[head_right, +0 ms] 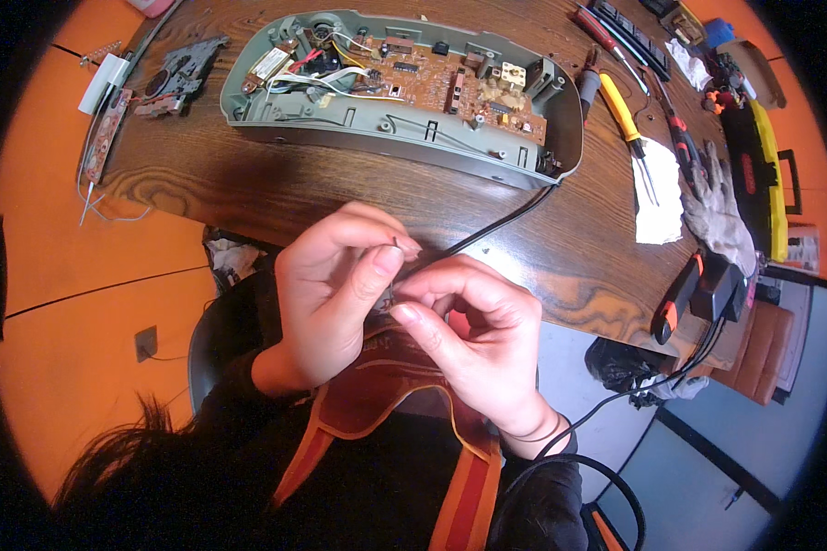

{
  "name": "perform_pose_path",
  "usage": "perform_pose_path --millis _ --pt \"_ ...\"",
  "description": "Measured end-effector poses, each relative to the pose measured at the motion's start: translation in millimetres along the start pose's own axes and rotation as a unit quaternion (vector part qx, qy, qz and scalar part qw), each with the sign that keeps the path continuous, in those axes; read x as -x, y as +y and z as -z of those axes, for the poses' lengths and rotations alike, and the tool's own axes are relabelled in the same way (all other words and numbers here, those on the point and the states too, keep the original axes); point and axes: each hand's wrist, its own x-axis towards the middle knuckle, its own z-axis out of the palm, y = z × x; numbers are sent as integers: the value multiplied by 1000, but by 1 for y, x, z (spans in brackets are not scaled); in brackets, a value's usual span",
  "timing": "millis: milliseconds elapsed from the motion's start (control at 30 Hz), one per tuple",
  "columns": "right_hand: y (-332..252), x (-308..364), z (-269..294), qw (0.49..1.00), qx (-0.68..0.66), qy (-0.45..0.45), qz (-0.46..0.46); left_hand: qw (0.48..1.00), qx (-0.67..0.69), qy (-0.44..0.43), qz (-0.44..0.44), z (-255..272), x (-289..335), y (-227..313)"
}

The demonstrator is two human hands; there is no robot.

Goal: The person solders wires to a circuit board inside a disassembled electronic device. They use a soldering iron to attach a white wire, then a black wire, to the board, and use pliers to strip the black wire before soldering.

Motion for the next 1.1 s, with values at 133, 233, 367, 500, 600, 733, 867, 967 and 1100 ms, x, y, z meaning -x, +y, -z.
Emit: perform_pose_path --millis 133,233,367,500,600,733,867,967,1100 --pt "-1 3 -4 999 6 23 -37 967 168 -47 183 0 5 9" --pt "1 3 0 999 49 13 -1 940 241 -50 237 1 2 11" --pt "3 2 8 992 122 -10 34 945 238 -52 220 0 0 12" --pt "1 -2 16 989 24 58 132 953 220 -61 200 1 -1 14" --pt "0 -5 20 983 52 77 161 930 249 -97 252 1 0 16" --pt "3 -4 19 990 17 60 128 927 258 -99 252 -4 3 14" --pt "8 5 12 990 -78 70 99 990 81 -67 96 -7 2 2" --pt "6 12 9 996 -78 25 32 993 39 -81 77 -9 2 -4" --pt "6 13 7 999 -38 34 -8 980 99 -86 149 -14 3 -1"
